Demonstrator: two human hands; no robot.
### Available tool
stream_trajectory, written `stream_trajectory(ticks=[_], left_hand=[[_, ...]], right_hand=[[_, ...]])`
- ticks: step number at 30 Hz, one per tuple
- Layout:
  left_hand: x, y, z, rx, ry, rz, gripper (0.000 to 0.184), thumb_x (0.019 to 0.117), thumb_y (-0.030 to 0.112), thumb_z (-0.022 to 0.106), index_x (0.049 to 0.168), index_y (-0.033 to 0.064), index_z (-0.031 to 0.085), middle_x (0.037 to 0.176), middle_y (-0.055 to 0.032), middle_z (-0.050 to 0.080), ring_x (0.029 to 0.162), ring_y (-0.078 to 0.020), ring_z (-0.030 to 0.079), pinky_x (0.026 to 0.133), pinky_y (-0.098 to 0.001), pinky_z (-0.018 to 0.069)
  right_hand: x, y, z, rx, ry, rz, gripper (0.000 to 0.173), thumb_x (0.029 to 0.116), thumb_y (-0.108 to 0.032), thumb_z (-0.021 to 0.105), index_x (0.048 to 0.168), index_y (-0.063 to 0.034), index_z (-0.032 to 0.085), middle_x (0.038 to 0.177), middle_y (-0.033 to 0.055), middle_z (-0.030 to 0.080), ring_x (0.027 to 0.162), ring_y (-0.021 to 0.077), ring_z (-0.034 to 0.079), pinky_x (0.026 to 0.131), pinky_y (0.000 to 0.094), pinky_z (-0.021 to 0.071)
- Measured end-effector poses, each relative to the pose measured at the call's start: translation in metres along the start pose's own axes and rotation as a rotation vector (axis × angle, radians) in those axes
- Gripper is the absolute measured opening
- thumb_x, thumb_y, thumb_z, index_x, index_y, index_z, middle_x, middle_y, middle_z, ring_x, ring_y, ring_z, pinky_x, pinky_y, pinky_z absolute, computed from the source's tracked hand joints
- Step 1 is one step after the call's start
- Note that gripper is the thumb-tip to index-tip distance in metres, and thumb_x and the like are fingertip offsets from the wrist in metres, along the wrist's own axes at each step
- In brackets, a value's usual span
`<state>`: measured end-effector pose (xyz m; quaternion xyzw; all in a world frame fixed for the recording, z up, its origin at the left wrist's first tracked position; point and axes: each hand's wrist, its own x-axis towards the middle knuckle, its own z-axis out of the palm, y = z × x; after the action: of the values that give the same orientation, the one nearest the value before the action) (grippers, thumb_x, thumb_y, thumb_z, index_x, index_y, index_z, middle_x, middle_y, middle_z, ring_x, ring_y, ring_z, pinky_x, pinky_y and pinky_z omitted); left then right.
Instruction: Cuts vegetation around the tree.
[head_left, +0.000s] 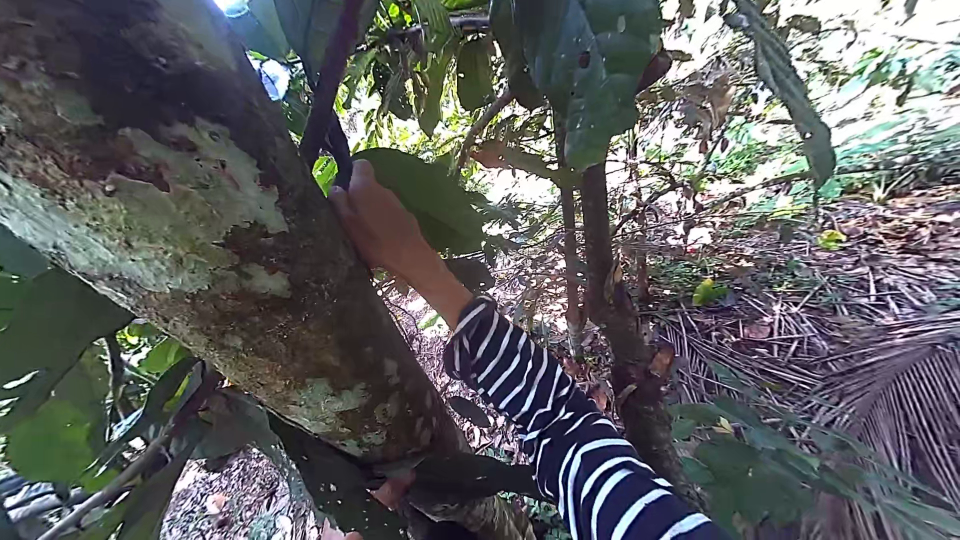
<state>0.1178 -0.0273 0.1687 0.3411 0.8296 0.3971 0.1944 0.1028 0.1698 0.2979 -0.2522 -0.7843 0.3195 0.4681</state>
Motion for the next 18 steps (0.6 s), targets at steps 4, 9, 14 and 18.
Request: stream_trajectory(ticks=[4,9,14,18], left_hand=[[0.081,-0.139,-0.001,-0.212,-0.058,0.576,0.042,0.0840,0.008,0.075,0.109,-0.0215,0.059,0.098,-0.0158,0.070,0.095,-0.0020,0.066,0.088,-0.0165,0.0532],[0.083,-0.139,-0.006,-0.238,-0.108,0.340,0.044,0.0843,0.013,0.077,0.115,-0.0146,0.061,0.102,-0.0094,0.070,0.097,-0.0013,0.065,0.093,-0.0218,0.0526],[0.087,-0.144,-0.003,-0.243,-0.100,0.392,0.043,0.0834,0.015,0.078,0.113,-0.0123,0.063,0.101,-0.0070,0.071,0.097,-0.0004,0.065,0.094,-0.0220,0.0530],[0.083,-0.139,-0.007,-0.192,-0.093,0.391,0.042,0.0843,0.015,0.078,0.114,-0.0120,0.064,0.103,-0.0093,0.071,0.099,-0.0016,0.065,0.095,-0.0230,0.0523]], right_hand=[[0.011,-0.011,-0.002,-0.040,-0.024,0.041,0.037,0.1108,-0.028,0.039,0.136,-0.0017,0.045,0.106,0.0197,0.070,0.100,0.0349,0.071,0.080,0.0554,0.0559],[0.004,0.000,0.000,0.037,0.009,0.002,0.036,0.1103,-0.028,0.043,0.134,-0.0013,0.046,0.100,0.0195,0.069,0.095,0.0353,0.071,0.078,0.0561,0.0553],[-0.017,0.008,-0.004,0.031,-0.035,0.016,0.039,0.1117,-0.028,0.040,0.141,-0.0030,0.043,0.102,0.0207,0.069,0.095,0.0363,0.070,0.078,0.0576,0.0551],[-0.015,0.008,-0.002,0.025,-0.034,0.017,0.036,0.1117,-0.028,0.040,0.138,-0.0041,0.044,0.099,0.0193,0.069,0.094,0.0359,0.070,0.077,0.0576,0.0550]])
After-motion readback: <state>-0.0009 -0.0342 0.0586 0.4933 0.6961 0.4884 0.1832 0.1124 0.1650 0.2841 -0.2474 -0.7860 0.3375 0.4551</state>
